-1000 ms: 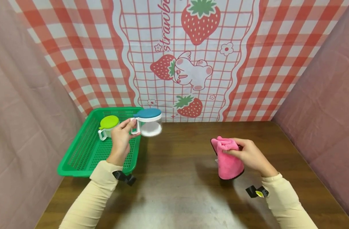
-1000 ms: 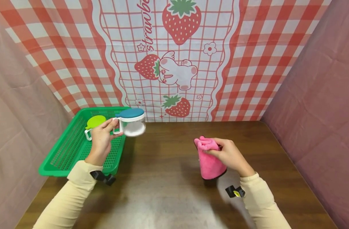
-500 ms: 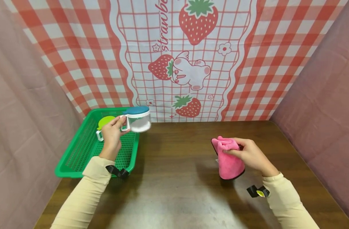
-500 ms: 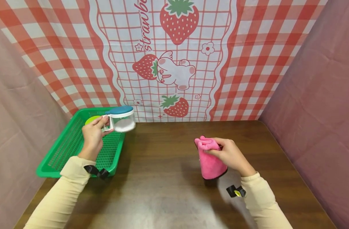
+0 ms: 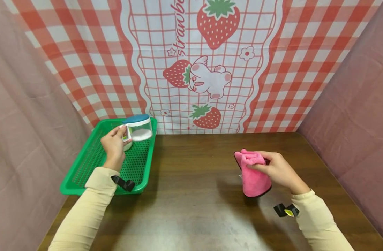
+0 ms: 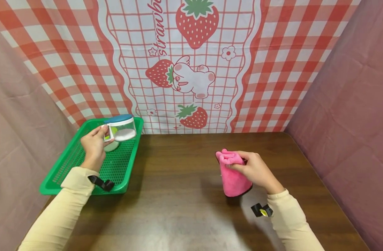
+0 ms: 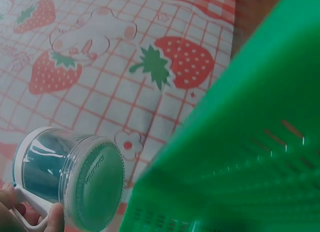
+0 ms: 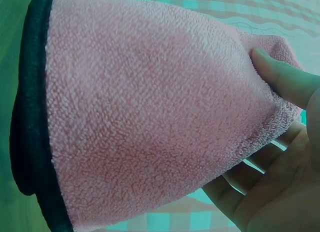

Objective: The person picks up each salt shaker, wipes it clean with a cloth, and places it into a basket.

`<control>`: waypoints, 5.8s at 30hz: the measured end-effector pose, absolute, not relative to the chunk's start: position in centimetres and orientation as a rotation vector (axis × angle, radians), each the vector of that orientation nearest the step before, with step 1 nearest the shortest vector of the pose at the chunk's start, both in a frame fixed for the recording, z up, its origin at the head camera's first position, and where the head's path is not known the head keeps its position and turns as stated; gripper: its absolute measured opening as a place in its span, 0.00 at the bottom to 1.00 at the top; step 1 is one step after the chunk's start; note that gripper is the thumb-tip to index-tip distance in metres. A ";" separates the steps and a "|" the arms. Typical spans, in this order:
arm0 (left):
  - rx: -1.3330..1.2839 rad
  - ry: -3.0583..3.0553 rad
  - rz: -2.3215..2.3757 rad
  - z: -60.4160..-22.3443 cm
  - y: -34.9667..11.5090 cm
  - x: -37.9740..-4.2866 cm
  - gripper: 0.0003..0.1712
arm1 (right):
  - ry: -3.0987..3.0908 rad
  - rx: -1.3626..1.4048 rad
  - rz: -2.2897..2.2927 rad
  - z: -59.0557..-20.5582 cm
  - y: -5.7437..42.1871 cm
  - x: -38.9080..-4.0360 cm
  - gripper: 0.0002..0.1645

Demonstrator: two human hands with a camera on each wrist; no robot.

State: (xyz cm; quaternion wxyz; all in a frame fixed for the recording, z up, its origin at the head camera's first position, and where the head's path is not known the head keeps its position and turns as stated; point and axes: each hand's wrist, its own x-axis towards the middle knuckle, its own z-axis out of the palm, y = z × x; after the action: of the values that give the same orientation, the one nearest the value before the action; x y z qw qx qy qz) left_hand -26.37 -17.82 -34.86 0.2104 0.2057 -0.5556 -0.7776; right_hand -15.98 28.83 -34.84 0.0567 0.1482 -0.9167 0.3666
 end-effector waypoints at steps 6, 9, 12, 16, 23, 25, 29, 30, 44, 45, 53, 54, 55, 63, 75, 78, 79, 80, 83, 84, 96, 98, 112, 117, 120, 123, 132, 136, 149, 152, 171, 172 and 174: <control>0.616 -1.557 -2.134 -35.4 -18.8 -27.3 0.18 | -2.785 0.447 1.102 -34.9 28.9 -16.1 0.22; 0.638 -1.567 -2.116 -35.8 -19.2 -27.9 0.19 | -2.795 0.434 1.114 -35.1 29.0 -16.1 0.22; 0.673 -1.577 -2.099 -36.2 -19.4 -28.5 0.19 | -2.802 0.429 1.152 -35.3 29.0 -16.0 0.21; 0.730 -1.637 -2.061 -36.7 -19.4 -29.3 0.19 | -2.804 0.423 1.176 -35.3 29.0 -16.0 0.22; 0.801 -1.756 -2.029 -37.3 -19.8 -30.7 0.20 | -2.815 0.403 1.141 -35.1 29.1 -16.1 0.23; 0.808 -1.821 -2.024 -37.4 -19.9 -30.9 0.21 | -2.822 0.399 1.140 -35.2 29.2 -16.2 0.23; 0.779 -1.926 -2.038 -37.4 -19.8 -31.2 0.23 | -2.826 0.398 1.141 -35.4 29.2 -16.2 0.22; 0.772 -1.933 -2.051 -37.4 -19.8 -31.2 0.23 | -2.825 0.399 1.143 -35.4 29.2 -16.3 0.22; 0.917 -1.886 -2.170 -38.6 -20.2 -32.6 0.25 | -2.830 0.434 1.136 -35.6 29.1 -16.4 0.22; 0.915 -1.885 -2.175 -38.7 -20.2 -32.6 0.28 | -2.833 0.434 1.135 -35.6 29.0 -16.5 0.22; 0.918 -1.863 -2.221 -39.4 -20.5 -32.4 0.27 | -2.842 0.449 1.129 -35.6 28.8 -16.6 0.23; 0.947 -1.902 -2.212 -39.3 -20.5 -32.5 0.28 | -2.843 0.449 1.128 -35.5 28.8 -16.6 0.23; 0.955 -1.909 -2.223 -39.2 -20.5 -32.5 0.29 | -2.844 0.445 1.130 -35.5 28.7 -16.5 0.23; 0.958 -2.145 -2.217 -38.9 -21.2 -32.5 0.35 | -2.839 0.446 1.135 -35.4 28.7 -16.6 0.21; 0.874 -2.424 -2.041 -39.6 -21.6 -32.3 0.34 | -2.846 0.464 1.000 -35.5 28.5 -17.1 0.19; 0.884 -2.416 -2.033 -39.8 -21.6 -32.3 0.34 | -2.838 0.490 0.897 -35.6 28.4 -17.0 0.18; 0.890 -2.417 -2.020 -39.8 -21.6 -32.3 0.34 | -2.835 0.500 0.866 -35.6 28.3 -17.0 0.18; 0.898 -2.427 -1.996 -39.9 -21.6 -32.4 0.34 | -2.834 0.510 0.846 -35.6 28.3 -17.0 0.18; 0.923 -2.463 -1.932 -40.2 -21.7 -32.6 0.32 | -2.837 0.523 0.819 -35.6 28.2 -16.8 0.18; 0.922 -2.485 -1.910 -40.2 -21.8 -32.6 0.32 | -2.840 0.523 0.813 -35.5 28.2 -16.8 0.18; 0.921 -2.647 -1.782 -40.4 -22.3 -32.4 0.30 | -2.887 0.586 0.666 -35.3 28.4 -16.7 0.15; 0.929 -2.677 -1.746 -40.4 -22.2 -32.4 0.27 | -2.902 0.596 0.647 -35.3 28.4 -16.7 0.12; 0.786 -2.809 -1.584 -37.7 -21.3 -31.3 0.18 | -2.999 0.554 0.568 -35.1 28.3 -16.5 0.10; 0.659 -2.888 -1.430 -36.4 -20.5 -30.9 0.14 | -3.004 0.549 0.512 -35.3 28.4 -16.7 0.09; 0.569 -2.900 -1.407 -35.8 -19.8 -30.6 0.24 | -3.016 0.524 0.431 -35.5 28.4 -16.7 0.10; 0.508 -2.899 -1.429 -35.3 -19.0 -30.3 0.33 | -3.041 0.492 0.371 -35.6 28.3 -16.6 0.11; 0.347 -2.890 -1.491 -34.1 -16.6 -29.4 0.32 | -3.054 0.477 0.296 -36.3 28.1 -16.5 0.11; 0.259 -2.913 -1.476 -33.8 -15.8 -28.9 0.32 | -3.053 0.469 0.279 -36.6 28.1 -16.5 0.12; 0.030 -2.977 -1.317 -33.0 -13.0 -26.8 0.33 | -3.122 0.436 0.263 -38.8 28.1 -16.6 0.13; 0.001 -2.982 -1.279 -33.2 -12.3 -26.5 0.34 | -3.131 0.432 0.268 -39.7 28.1 -16.7 0.14; -0.180 -2.900 -1.279 -34.4 -9.1 -24.0 0.30 | -3.180 0.300 0.283 -43.3 28.3 -16.5 0.32; -0.187 -2.897 -1.280 -34.5 -8.9 -23.8 0.29 | -3.178 0.294 0.278 -43.5 28.3 -16.5 0.34; -0.202 -2.887 -1.289 -34.6 -8.4 -23.3 0.29 | -3.177 0.281 0.272 -43.9 28.3 -16.3 0.38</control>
State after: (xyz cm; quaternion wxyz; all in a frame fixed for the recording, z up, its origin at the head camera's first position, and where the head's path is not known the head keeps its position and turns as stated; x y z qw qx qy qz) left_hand -23.31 -8.43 -34.58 -0.0133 -0.0637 -0.9111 -0.4069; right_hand -16.30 28.27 -43.90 -0.0297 0.0878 -0.9921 0.0851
